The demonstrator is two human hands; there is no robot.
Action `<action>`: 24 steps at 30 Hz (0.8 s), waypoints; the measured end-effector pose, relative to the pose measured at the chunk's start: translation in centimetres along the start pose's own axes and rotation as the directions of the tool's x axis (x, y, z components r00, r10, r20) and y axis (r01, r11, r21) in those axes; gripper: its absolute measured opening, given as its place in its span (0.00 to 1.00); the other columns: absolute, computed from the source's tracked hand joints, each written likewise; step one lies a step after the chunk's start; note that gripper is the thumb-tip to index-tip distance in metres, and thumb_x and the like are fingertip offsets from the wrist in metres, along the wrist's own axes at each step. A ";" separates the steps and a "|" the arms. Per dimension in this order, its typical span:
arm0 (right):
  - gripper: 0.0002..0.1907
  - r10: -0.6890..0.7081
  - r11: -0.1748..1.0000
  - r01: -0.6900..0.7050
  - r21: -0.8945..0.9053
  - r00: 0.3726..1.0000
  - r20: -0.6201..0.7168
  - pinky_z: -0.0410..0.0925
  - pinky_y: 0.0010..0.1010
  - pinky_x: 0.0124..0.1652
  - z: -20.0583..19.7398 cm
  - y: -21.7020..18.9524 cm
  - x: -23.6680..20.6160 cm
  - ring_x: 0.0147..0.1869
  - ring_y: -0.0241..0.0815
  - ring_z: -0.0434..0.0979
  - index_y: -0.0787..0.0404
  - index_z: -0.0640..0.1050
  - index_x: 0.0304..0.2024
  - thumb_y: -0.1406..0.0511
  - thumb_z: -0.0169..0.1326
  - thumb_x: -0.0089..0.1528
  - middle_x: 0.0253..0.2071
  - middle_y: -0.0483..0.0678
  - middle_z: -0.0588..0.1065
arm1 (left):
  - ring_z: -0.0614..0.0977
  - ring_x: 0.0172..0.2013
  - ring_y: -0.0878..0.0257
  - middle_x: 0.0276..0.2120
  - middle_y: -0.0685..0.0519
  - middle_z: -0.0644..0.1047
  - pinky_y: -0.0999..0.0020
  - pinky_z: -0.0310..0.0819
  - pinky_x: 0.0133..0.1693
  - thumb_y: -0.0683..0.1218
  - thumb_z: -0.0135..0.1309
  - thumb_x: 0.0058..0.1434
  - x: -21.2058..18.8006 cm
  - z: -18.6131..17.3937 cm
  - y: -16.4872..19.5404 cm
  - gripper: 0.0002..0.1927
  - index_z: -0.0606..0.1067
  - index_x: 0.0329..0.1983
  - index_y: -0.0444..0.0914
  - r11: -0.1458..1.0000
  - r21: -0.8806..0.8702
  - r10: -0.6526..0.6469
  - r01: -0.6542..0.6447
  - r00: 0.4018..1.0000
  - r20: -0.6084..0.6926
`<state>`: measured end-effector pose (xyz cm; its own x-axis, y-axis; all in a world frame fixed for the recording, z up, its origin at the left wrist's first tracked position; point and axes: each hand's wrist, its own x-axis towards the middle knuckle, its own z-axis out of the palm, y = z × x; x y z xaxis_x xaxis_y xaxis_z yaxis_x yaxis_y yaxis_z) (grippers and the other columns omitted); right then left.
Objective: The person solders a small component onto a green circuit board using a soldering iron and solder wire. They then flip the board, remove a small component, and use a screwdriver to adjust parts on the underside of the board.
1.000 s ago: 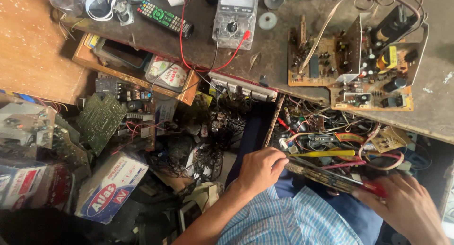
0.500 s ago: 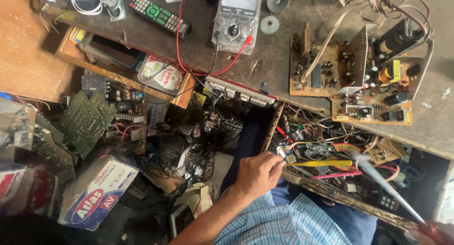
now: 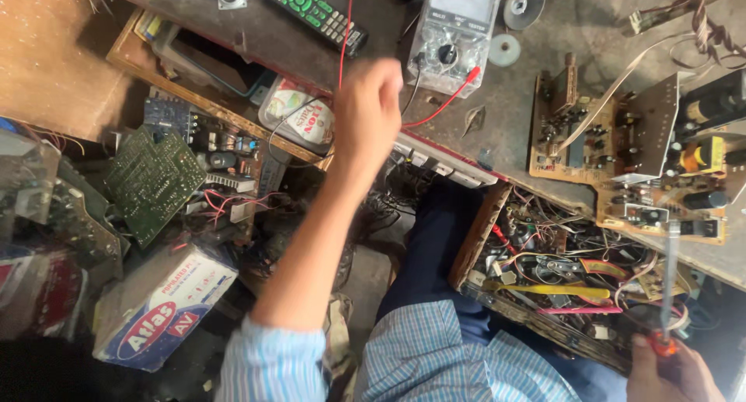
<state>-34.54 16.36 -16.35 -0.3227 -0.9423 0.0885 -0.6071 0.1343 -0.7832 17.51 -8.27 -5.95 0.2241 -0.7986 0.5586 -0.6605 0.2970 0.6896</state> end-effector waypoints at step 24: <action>0.16 0.154 0.921 -0.014 0.388 0.931 -0.332 0.67 0.15 0.33 -0.2 -7.5 -9.7 0.31 0.25 0.73 0.69 0.77 0.56 0.73 0.61 0.66 0.37 0.46 0.79 | 0.84 0.32 0.62 0.35 0.50 0.80 0.66 0.83 0.37 0.37 0.53 0.72 -1.9 -0.8 7.0 0.01 0.73 0.43 0.35 0.720 -0.656 -0.124 0.225 0.972 0.198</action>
<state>-26.98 24.60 -11.23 -0.6349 -0.7545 0.1662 -0.2730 0.0179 -0.9618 13.00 -4.28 -1.81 0.1574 -0.9170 0.3666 0.0452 0.3775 0.9249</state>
